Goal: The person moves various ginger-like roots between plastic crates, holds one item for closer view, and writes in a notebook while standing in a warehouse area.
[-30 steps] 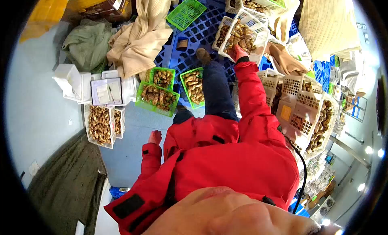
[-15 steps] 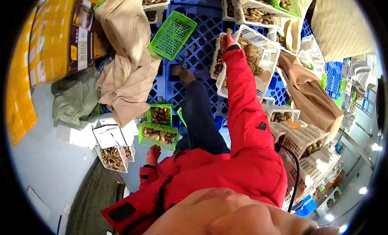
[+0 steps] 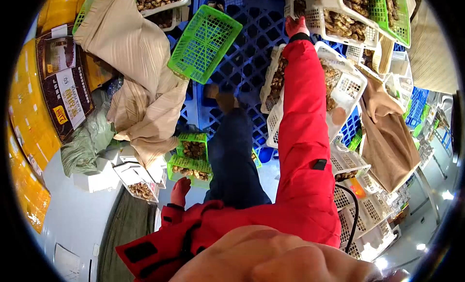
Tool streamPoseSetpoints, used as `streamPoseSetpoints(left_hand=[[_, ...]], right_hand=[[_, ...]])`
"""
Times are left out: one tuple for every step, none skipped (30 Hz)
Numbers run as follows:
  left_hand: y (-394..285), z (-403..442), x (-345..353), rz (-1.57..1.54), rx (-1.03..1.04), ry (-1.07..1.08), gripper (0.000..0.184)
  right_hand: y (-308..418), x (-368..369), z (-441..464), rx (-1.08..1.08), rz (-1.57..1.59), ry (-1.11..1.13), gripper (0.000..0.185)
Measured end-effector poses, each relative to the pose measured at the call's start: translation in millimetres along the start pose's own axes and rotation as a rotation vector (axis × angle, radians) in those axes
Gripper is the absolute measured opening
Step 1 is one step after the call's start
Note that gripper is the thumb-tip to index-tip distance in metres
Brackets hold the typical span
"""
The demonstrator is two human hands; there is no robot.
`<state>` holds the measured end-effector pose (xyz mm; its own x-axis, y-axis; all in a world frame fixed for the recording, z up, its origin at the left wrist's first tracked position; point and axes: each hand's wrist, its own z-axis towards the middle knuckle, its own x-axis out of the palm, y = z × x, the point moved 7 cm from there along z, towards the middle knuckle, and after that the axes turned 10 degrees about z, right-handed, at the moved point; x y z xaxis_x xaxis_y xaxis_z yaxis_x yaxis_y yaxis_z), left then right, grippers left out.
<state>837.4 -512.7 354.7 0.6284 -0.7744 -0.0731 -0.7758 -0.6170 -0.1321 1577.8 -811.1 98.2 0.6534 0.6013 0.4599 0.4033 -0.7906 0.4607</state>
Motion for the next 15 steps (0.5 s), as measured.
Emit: streamPoseSetpoints(left_hand=[[1.9,-2.1,4.3,0.003,-0.004,0.009,0.035],[1.4,-3.5,9.9,0.002,0.005,0.021,0.035],[-17.9,-14.7,25.4,0.254,0.185,0.114,0.042],[-13.1,-10.5,21.3,0.323,0.272,0.118,0.042],[3.1,-1.4,10.3,0.389,0.356,0.118,0.042],[0.8,-13.6,12.4,0.21,0.236,0.089,0.042],[-4.8,-28.3,17.0,0.021,0.127,0.041,0.042],[5.8,-23.5,8.2,0.01,0.184,0.051,0.042],[26.7,-8.4,-6.8,0.003,0.238,0.066,0.042],[41.4,-4.0,-15.2,-0.003,0.292,0.086,0.043],[26.5,-29.9,-5.0,-0.048,0.239,-0.02,0.046],[26.6,-36.6,-2.3,-0.048,0.268,-0.029,0.046],[33.3,-46.0,-4.6,-0.048,0.295,-0.038,0.047],[40.2,-55.7,-6.2,-0.051,0.325,-0.046,0.047],[45.1,-68.3,-7.3,-0.064,0.313,-0.087,0.046]], right_hand=[[-19.5,-6.3,11.6,0.094,0.195,0.084,0.034],[-27.9,-3.5,4.5,0.127,0.166,0.123,0.034],[-38.5,-5.1,-11.9,0.155,0.09,0.171,0.034],[-51.6,-3.6,-31.5,0.188,0.031,0.223,0.034],[-65.0,-4.5,-52.8,0.233,-0.011,0.269,0.035],[-78.1,-7.2,-77.6,0.276,-0.051,0.312,0.035],[-89.6,-9.1,-103.0,0.318,-0.086,0.352,0.036],[-100.1,-12.6,-128.7,0.356,-0.121,0.391,0.036],[-110.2,-19.9,-153.5,0.397,-0.125,0.42,0.036],[-119.2,-30.0,-176.9,0.432,-0.11,0.449,0.037],[-130.2,-44.1,-191.5,0.49,-0.022,0.492,0.038],[-142.4,-57.4,-204.1,0.552,0.066,0.535,0.038],[-144.2,-61.3,-232.9,0.539,0.059,0.478,0.038],[-142.7,-66.6,-263.4,0.524,0.052,0.426,0.038],[-139.7,-69.1,-291.6,0.663,0.05,0.501,0.042]])
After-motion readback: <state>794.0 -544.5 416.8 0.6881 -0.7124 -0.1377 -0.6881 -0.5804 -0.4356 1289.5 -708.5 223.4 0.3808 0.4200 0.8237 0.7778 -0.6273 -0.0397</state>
